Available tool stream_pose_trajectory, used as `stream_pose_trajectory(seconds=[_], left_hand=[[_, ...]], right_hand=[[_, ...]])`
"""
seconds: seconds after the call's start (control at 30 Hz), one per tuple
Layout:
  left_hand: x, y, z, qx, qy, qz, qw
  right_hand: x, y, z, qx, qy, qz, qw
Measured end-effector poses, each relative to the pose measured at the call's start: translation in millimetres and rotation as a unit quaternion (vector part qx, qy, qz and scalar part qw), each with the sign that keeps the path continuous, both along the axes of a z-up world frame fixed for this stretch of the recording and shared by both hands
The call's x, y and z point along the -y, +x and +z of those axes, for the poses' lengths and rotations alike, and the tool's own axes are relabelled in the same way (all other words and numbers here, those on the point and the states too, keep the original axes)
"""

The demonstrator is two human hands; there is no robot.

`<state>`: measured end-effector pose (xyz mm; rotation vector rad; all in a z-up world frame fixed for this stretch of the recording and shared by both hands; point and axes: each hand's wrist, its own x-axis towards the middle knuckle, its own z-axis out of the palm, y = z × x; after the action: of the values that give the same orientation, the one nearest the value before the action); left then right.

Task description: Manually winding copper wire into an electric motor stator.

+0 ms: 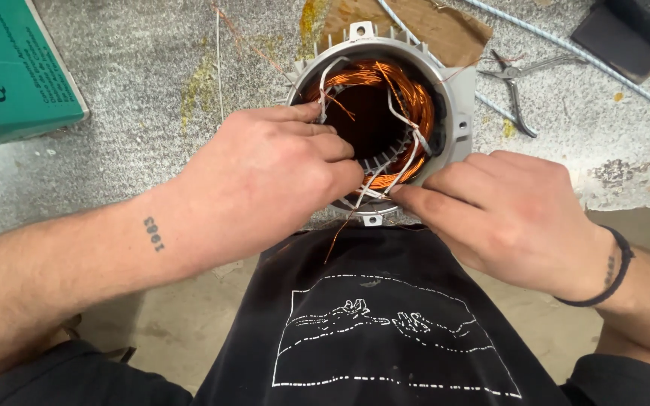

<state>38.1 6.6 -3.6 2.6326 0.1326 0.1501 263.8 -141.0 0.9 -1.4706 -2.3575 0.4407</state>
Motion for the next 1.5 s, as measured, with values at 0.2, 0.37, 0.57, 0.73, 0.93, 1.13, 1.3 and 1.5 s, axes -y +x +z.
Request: stream_pose_trajectory(seconds=[0.2, 0.37, 0.57, 0.73, 0.93, 1.13, 1.3, 1.5], left_hand=[[-12, -7, 3, 0.004, 0.022, -0.044, 0.999], [-30, -28, 16, 0.008, 0.081, -0.072, 0.994], [-30, -40, 10, -0.008, 0.109, -0.056, 0.992], [-28, -42, 4, -0.017, 0.118, -0.064, 0.991], [-27, -42, 1, -0.014, 0.108, -0.065, 0.992], [-11, -39, -6, 0.014, 0.083, -0.056, 0.995], [-1, -39, -10, 0.032, 0.056, -0.026, 0.998], [5, -46, -22, 0.046, 0.02, -0.008, 0.999]], right_hand=[[-1, -2, 2, -0.036, -0.011, -0.016, 0.999], [-8, 2, 3, -0.05, -0.053, -0.003, 0.997], [-14, 4, 2, -0.06, -0.078, 0.014, 0.995], [-10, 6, 1, -0.051, -0.09, 0.02, 0.994], [-12, 7, 6, -0.028, -0.08, 0.016, 0.996], [-11, 5, 8, -0.007, -0.084, 0.01, 0.996], [-11, 3, 10, -0.004, -0.066, 0.006, 0.998], [-6, -1, 11, 0.018, -0.056, -0.006, 0.998]])
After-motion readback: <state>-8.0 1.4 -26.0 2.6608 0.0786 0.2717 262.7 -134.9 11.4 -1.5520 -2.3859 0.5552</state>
